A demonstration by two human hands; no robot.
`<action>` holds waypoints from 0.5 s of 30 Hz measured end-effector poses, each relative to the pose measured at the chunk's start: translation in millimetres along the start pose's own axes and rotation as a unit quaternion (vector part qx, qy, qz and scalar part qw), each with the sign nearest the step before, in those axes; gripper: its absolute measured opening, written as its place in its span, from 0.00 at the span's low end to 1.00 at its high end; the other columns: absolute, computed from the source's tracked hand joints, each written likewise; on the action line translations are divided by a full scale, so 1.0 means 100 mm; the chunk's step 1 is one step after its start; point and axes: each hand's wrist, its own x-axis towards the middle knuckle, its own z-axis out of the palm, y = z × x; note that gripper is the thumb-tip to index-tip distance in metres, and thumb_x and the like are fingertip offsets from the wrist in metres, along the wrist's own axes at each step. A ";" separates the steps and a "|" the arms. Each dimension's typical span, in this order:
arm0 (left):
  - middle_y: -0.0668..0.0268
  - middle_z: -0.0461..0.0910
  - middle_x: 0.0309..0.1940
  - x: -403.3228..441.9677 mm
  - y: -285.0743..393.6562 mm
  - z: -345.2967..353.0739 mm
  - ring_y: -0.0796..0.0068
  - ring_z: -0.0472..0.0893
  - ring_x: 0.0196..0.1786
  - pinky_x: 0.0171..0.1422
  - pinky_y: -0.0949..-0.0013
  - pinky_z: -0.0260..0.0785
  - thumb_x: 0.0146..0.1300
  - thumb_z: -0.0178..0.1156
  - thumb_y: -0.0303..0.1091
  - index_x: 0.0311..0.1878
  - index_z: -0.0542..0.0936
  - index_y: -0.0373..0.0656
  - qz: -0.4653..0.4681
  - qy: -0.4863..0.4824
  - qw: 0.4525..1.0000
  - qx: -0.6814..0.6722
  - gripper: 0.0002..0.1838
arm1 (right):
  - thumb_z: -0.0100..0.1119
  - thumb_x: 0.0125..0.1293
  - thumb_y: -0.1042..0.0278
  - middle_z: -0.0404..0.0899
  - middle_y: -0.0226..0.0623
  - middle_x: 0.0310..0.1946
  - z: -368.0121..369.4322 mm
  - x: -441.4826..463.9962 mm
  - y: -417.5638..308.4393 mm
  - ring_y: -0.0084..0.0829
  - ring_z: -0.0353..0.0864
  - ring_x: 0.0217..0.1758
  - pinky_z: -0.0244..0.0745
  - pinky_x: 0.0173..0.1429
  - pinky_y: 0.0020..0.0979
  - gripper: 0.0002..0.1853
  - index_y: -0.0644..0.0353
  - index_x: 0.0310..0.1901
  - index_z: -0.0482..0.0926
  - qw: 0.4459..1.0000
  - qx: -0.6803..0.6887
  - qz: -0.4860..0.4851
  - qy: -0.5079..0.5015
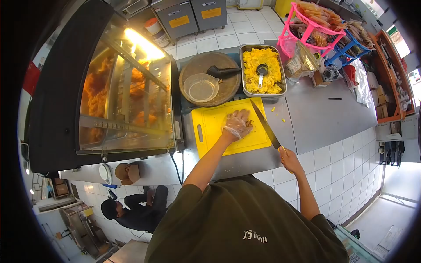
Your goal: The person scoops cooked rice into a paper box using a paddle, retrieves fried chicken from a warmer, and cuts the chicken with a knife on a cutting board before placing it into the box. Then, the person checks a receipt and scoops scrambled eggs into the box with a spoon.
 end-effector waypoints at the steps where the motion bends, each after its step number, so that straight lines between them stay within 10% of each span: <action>1: 0.57 0.76 0.56 0.03 -0.02 -0.01 0.54 0.74 0.59 0.62 0.47 0.67 0.59 0.63 0.50 0.55 0.78 0.46 0.025 -0.027 0.999 0.016 0.25 | 0.47 0.76 0.41 0.67 0.25 0.18 0.04 0.05 0.04 0.19 0.64 0.19 0.61 0.22 0.25 0.27 0.60 0.30 0.72 1.000 0.004 -0.016 0.012; 11: 0.58 0.81 0.39 0.20 -0.38 0.18 0.55 0.83 0.42 0.41 0.53 0.77 0.65 0.56 0.46 0.39 0.80 0.49 0.080 -0.116 0.989 0.040 0.12 | 0.47 0.77 0.45 0.74 0.43 0.20 0.23 0.22 0.22 0.42 0.73 0.23 0.68 0.32 0.42 0.27 0.65 0.33 0.74 0.987 -0.120 -0.077 0.069; 15: 0.54 0.82 0.34 0.15 -0.45 0.06 0.52 0.83 0.37 0.39 0.50 0.76 0.66 0.57 0.46 0.39 0.81 0.46 -0.020 0.010 0.997 -0.072 0.13 | 0.47 0.76 0.44 0.78 0.50 0.23 0.22 0.14 0.01 0.57 0.77 0.29 0.71 0.37 0.49 0.26 0.64 0.36 0.75 0.967 -0.210 -0.105 0.099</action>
